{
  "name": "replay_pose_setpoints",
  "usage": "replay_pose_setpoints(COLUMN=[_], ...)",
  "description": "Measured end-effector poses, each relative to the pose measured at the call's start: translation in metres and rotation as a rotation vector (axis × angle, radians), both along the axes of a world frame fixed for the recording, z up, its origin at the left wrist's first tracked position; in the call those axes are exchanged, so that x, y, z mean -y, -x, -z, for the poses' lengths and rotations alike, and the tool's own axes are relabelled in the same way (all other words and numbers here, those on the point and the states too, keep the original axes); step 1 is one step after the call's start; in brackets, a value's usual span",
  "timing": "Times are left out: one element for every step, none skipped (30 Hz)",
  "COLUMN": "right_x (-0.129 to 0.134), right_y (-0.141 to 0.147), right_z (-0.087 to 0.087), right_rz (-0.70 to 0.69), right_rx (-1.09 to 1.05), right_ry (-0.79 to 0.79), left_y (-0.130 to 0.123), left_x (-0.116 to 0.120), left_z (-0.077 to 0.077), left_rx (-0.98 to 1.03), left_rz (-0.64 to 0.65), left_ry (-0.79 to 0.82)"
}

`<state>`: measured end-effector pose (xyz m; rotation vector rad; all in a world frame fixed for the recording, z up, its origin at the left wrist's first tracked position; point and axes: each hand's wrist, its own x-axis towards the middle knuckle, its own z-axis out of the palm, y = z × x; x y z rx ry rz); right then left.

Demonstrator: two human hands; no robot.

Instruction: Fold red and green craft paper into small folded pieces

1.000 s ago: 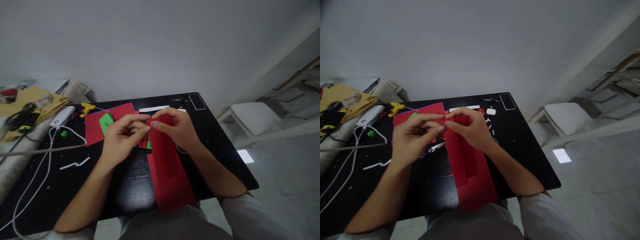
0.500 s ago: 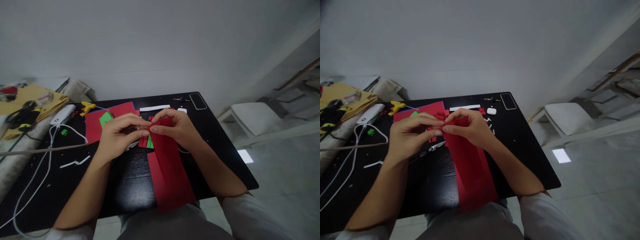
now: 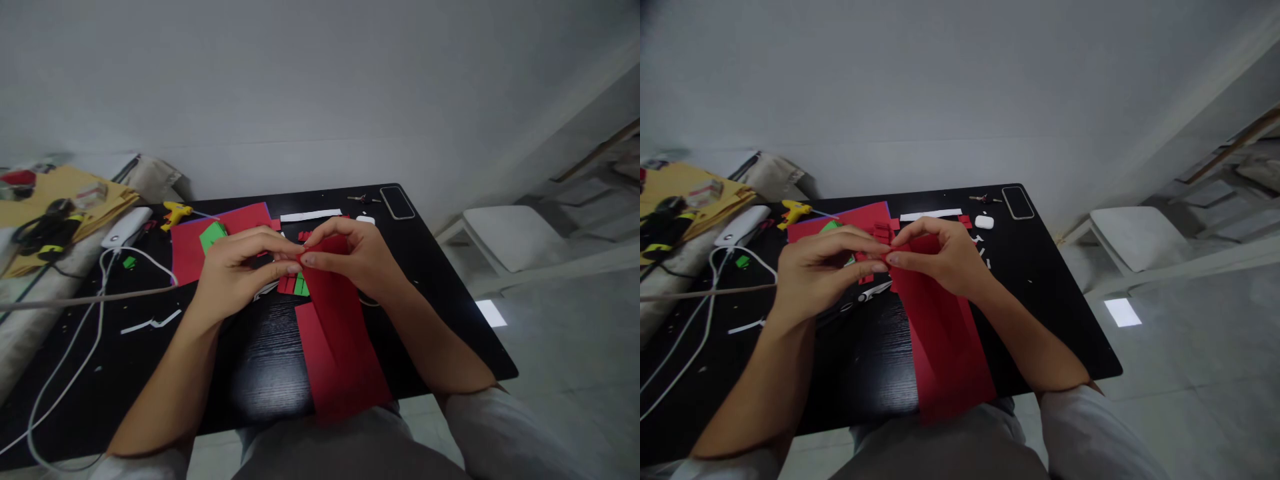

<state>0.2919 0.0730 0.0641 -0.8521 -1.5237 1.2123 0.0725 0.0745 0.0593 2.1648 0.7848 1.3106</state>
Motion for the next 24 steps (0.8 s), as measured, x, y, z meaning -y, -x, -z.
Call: replay_pose_setpoints(right_x=[0.0000,0.0001,0.0001,0.0001,0.0002,0.0004,0.0006,0.0008,0.0011,0.0013,0.0015,0.0016,0.0016,0.0016,0.0015,0.0013,0.0011,0.0009,0.0007,0.0005,0.0004,0.0003,0.0003,0.0003], right_y=[0.0001,0.0003,0.0005,0.0007,0.0009,0.0011,0.0012,0.0013,0.0013,0.0013,0.0013,0.0013,0.0012,0.0010,0.0008,0.0006,0.0003,0.0000,-0.0002,-0.0004,-0.0005,-0.0005,-0.0004,-0.0002], right_z=[0.0003,0.0007,0.0012,0.0018,0.0023,0.0027,0.0029,0.0031,0.0031,0.0030,0.0028,0.0026,0.0024,0.0022,0.0020,0.0018,0.0017,0.0016,0.0016,0.0015,0.0015,0.0015,0.0015,0.0015], right_rz=[-0.002,-0.006,-0.010,-0.015,-0.019,-0.021,-0.020,-0.017,-0.015,-0.013,-0.011,-0.011,-0.010,-0.010,-0.008,-0.009,-0.012,-0.015,-0.017,-0.017,-0.016,-0.014,-0.011,-0.010], right_rx=[-0.006,-0.017,-0.032,-0.047,-0.059,-0.064,-0.064,-0.062,-0.057,-0.054,-0.054,-0.054,-0.053,-0.047,-0.043,-0.038,-0.034,-0.030,-0.027,-0.024,-0.021,-0.018,-0.018,-0.018], right_ry=[0.000,0.001,0.003,0.008,0.016,0.024,0.032,0.037,0.042,0.043,0.042,0.040,0.039,0.039,0.035,0.029,0.020,0.010,-0.002,-0.014,-0.024,-0.031,-0.037,-0.041], left_y=[0.0004,0.0007,0.0010,0.0012,0.0014,0.0015,0.0016,0.0017,0.0017,0.0017,0.0017,0.0016,0.0014,0.0011,0.0009,0.0007,0.0005,0.0004,0.0003,0.0003,0.0004,0.0005,0.0006,0.0007], left_x=[0.0000,0.0000,0.0000,0.0000,0.0001,0.0002,0.0005,0.0008,0.0011,0.0014,0.0017,0.0018,0.0019,0.0020,0.0020,0.0019,0.0019,0.0019,0.0019,0.0020,0.0021,0.0022,0.0022,0.0022], left_z=[-0.0002,-0.0005,-0.0007,-0.0008,-0.0010,-0.0011,-0.0013,-0.0014,-0.0016,-0.0018,-0.0021,-0.0024,-0.0027,-0.0030,-0.0032,-0.0034,-0.0035,-0.0036,-0.0036,-0.0036,-0.0035,-0.0035,-0.0034,-0.0034], left_rx=[-0.004,-0.007,-0.010,-0.011,-0.012,-0.014,-0.017,-0.021,-0.024,-0.027,-0.030,-0.030,-0.030,-0.031,-0.030,-0.031,-0.029,-0.028,-0.026,-0.023,-0.022,-0.022,-0.021,-0.022], left_rz=[-0.001,-0.001,-0.001,-0.001,-0.002,-0.005,-0.010,-0.017,-0.023,-0.028,-0.031,-0.032,-0.031,-0.029,-0.028,-0.027,-0.026,-0.024,-0.022,-0.020,-0.020,-0.018,-0.018,-0.017], left_ry=[-0.002,-0.002,-0.003,-0.004,-0.004,-0.003,0.001,0.006,0.012,0.017,0.021,0.022,0.020,0.017,0.015,0.015,0.017,0.021,0.027,0.033,0.039,0.042,0.041,0.040])
